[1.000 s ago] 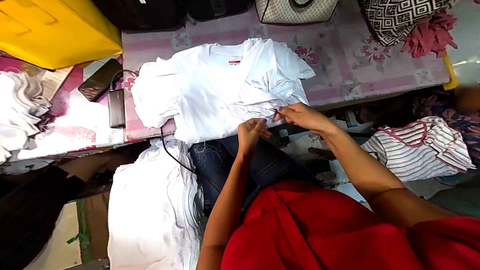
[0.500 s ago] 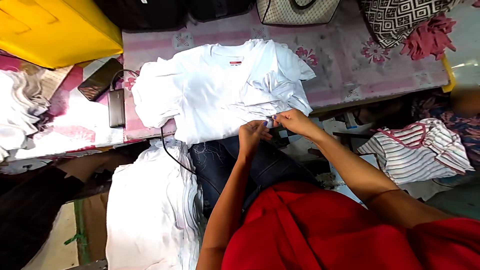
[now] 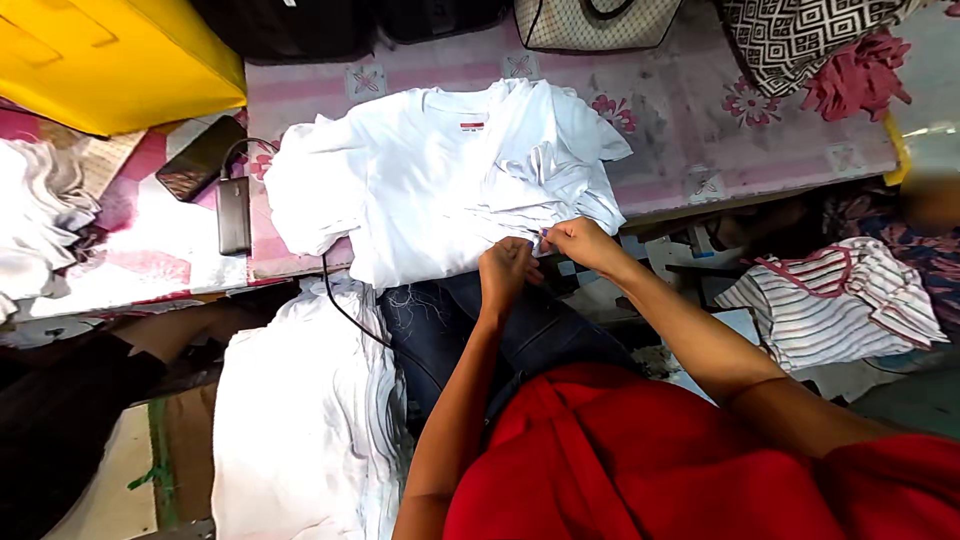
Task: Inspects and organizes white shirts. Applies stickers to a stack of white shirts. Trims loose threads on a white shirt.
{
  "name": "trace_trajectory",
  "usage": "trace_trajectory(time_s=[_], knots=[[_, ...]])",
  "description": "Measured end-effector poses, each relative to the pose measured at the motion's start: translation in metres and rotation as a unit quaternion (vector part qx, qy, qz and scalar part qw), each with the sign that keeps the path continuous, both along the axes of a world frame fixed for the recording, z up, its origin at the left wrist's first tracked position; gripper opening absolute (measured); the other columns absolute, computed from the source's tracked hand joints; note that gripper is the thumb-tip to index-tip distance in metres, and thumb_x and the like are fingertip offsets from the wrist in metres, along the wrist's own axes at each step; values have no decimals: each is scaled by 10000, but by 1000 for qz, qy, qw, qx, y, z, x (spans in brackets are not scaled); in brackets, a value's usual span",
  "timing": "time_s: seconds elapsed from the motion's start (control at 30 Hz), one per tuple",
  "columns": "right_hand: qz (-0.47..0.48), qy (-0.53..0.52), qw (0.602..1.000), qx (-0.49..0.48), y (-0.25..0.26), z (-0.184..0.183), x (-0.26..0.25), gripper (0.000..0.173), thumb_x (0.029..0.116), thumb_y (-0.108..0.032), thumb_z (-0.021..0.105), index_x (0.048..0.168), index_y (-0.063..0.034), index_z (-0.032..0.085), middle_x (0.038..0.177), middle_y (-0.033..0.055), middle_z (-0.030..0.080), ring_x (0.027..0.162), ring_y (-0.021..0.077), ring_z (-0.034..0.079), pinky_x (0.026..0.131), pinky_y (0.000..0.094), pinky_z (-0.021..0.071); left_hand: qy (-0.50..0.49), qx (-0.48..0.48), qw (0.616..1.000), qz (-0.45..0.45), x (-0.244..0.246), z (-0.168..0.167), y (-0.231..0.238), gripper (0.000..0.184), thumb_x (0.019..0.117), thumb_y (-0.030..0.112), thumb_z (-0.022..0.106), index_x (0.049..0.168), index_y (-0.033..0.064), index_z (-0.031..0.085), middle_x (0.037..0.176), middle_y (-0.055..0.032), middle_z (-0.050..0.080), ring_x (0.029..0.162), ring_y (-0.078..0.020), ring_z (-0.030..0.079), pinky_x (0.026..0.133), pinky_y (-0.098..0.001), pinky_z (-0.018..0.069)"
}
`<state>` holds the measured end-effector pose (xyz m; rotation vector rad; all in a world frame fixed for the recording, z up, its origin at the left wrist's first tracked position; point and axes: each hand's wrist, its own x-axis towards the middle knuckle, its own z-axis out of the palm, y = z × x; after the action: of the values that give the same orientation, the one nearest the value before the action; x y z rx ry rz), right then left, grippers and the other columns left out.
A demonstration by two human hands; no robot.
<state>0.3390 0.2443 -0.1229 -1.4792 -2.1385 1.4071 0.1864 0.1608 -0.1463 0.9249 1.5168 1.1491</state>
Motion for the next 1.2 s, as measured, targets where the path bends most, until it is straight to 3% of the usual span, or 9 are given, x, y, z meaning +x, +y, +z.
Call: trace_trajectory(time_s=[0.07,0.17,0.33,0.53,0.67,0.8,0.9,1.03,1.2], knots=[[18,3,1000,13,-3,-1,8,410,1099,-314,466,931,-59,740,670,61,548,569,175,476,556,403,419,27,-31,998,-53,-2,4,-4,182,1046,68,561,1050,-84,660,730,-112,710,563,-151,700,589,-318,632],[2,-8,998,60,-8,10,17,461,1112,-357,422,974,-44,731,701,93,576,605,226,533,584,463,460,193,-44,952,-235,-12,16,-10,200,992,129,642,1038,-36,745,960,-158,746,900,-259,726,870,-489,578],[-130,-2,983,126,-24,-1,5,500,1015,-492,601,963,4,635,695,152,562,572,293,546,521,496,466,323,157,929,-95,0,29,9,139,926,-48,609,989,-71,731,1163,-231,692,1130,-378,655,978,-510,534],[-183,50,980,62,-25,-22,-10,249,1013,-239,655,1038,9,670,754,146,583,615,264,532,561,464,458,288,116,950,-39,-7,2,20,137,945,-33,621,1038,-71,714,1109,-224,688,872,-293,704,791,-449,596],[-254,216,933,-137,-21,-28,-11,106,1008,-164,638,981,-63,648,668,-36,501,509,26,405,480,203,371,264,108,958,-24,0,-7,21,185,944,51,712,1097,-52,728,1123,-216,664,856,-264,697,802,-416,603],[-260,323,869,-270,-17,-28,-6,67,1029,-142,574,971,-130,606,562,-105,382,437,-2,312,431,163,307,301,149,940,-57,-1,-10,26,136,936,12,696,1052,-45,737,1092,-221,660,943,-329,672,848,-479,569],[-247,296,898,-213,-19,-32,-3,57,1031,-144,586,1017,-104,624,618,-79,444,467,6,355,452,169,340,332,151,928,-70,-1,-11,28,81,938,12,673,972,-26,735,1081,-212,675,958,-349,680,827,-519,571],[-219,239,940,-103,-26,-36,1,165,1042,-181,574,1118,-48,637,703,-17,492,516,39,383,484,206,356,267,138,953,-49,-5,-17,20,90,970,15,610,987,-52,667,1086,-206,654,895,-285,669,788,-442,574],[-183,249,939,-151,-31,-8,10,509,1128,-391,253,1081,-79,652,587,-87,395,460,22,362,457,190,362,65,94,993,15,-10,-21,2,215,1038,69,556,1185,-77,612,1205,-188,646,998,-192,711,923,-374,598]])
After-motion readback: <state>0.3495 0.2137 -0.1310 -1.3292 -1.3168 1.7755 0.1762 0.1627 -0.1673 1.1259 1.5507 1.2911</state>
